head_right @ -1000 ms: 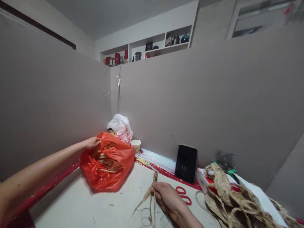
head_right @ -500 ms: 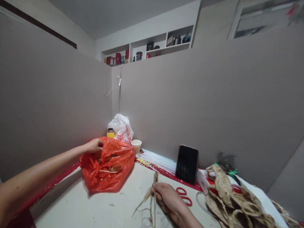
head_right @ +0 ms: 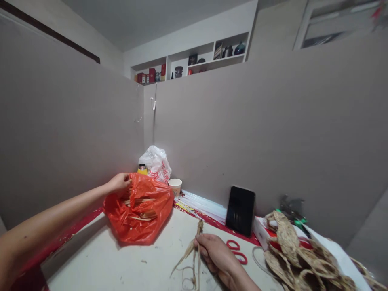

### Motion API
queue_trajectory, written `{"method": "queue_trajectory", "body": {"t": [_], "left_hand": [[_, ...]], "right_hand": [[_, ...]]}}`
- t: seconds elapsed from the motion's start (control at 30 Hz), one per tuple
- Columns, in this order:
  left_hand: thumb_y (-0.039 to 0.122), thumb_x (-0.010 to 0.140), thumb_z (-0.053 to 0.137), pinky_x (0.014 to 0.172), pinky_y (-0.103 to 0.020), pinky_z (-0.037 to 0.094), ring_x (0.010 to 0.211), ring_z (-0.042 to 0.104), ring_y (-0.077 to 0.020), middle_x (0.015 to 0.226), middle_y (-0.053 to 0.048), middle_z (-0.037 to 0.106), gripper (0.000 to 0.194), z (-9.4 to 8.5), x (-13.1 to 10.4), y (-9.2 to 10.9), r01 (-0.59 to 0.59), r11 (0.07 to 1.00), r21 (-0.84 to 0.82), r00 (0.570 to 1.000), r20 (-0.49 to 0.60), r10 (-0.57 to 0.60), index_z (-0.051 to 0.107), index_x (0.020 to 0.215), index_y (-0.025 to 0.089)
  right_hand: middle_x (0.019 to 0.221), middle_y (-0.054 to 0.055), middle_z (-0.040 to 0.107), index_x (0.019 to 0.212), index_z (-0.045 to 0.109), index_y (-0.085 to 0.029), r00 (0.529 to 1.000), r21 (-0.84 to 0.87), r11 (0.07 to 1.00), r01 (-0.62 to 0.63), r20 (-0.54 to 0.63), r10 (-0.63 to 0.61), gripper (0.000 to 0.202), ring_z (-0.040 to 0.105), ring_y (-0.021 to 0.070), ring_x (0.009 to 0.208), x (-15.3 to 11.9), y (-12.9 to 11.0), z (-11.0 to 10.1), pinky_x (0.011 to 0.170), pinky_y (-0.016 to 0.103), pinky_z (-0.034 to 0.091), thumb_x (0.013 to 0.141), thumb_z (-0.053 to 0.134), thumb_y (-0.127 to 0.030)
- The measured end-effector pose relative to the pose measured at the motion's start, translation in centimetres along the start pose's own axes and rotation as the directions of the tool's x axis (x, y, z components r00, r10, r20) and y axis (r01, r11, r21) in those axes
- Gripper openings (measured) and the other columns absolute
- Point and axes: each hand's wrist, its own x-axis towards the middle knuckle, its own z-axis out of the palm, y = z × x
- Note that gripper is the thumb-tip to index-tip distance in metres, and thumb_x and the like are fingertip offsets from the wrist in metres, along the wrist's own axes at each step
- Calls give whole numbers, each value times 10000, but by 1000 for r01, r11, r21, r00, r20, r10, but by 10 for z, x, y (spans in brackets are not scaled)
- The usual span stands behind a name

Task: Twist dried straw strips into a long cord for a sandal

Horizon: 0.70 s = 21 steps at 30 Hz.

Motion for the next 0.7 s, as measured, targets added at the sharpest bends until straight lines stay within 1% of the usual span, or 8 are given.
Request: {"method": "queue_trajectory", "body": {"t": [0.07, 0.13, 0.27, 0.4, 0.5, 0.57, 0.63, 0.7], "left_hand": [[354, 842, 533, 540, -226, 415, 586, 534, -111, 673, 8, 572, 227, -7, 6, 5, 73, 997, -9, 996, -48, -73, 555, 854, 129], [337, 805, 558, 474, -203, 357, 493, 478, -91, 587, 28, 534, 197, -15, 9, 9, 125, 992, -28, 991, -55, -126, 532, 815, 142], [300, 706, 641, 432, -181, 304, 423, 406, -59, 533, 51, 493, 196, -31, 1, 13, 160, 985, -71, 987, 25, -158, 513, 748, 158], [285, 691, 631, 393, -182, 235, 384, 332, -46, 522, 60, 457, 190, -51, -13, 9, 194, 972, -130, 978, 103, -181, 505, 773, 168], [349, 707, 608, 377, -182, 167, 386, 273, -38, 546, 56, 443, 222, -73, -30, 7, 218, 958, -185, 967, 176, -185, 509, 797, 172], [416, 703, 617, 377, -180, 131, 396, 249, -33, 569, 56, 436, 279, -91, -47, 6, 219, 944, -249, 954, 256, -153, 516, 815, 180], [465, 690, 644, 379, -179, 103, 400, 203, -26, 584, 62, 429, 333, -105, -69, 8, 216, 892, -397, 922, 383, -52, 518, 846, 198], [485, 687, 657, 378, -178, 115, 398, 185, -27, 574, 69, 423, 345, -109, -94, 11, 224, 860, -458, 887, 462, 15, 528, 861, 216]], "right_hand": [[403, -98, 304, 623, 515, -152, 1000, -9, 1000, 5, 1, -5, 231, 168, 10, 293, 0, 0, 0, 318, 122, 70, 783, 500, -318], [395, -99, 294, 615, 518, -149, 1000, -12, 1000, 7, -2, -7, 243, 158, 11, 296, -1, -1, 1, 317, 125, 70, 793, 486, -311], [391, -97, 290, 602, 517, -145, 1000, -2, 1000, 11, 1, -11, 262, 156, 8, 296, -2, -3, 3, 318, 121, 65, 804, 478, -308], [395, -93, 296, 599, 515, -147, 1000, -1, 1000, -2, -16, 2, 261, 157, 8, 296, -3, -3, 4, 317, 122, 67, 804, 474, -303], [391, -94, 290, 593, 510, -149, 1000, -16, 1000, 10, -15, -10, 276, 151, 10, 293, -3, -3, 4, 312, 125, 69, 812, 465, -310], [385, -96, 283, 587, 505, -151, 1000, -18, 1000, 9, -11, -9, 281, 149, 11, 290, -4, -3, 4, 309, 127, 69, 814, 461, -311], [384, -96, 286, 595, 509, -151, 1000, -11, 1000, 1, -10, -1, 270, 150, 12, 288, -4, -4, 4, 310, 128, 68, 811, 463, -305], [387, -96, 290, 604, 513, -148, 1000, -4, 1000, -3, -7, 3, 257, 150, 12, 289, -5, -5, 5, 312, 129, 67, 808, 467, -297]]}}
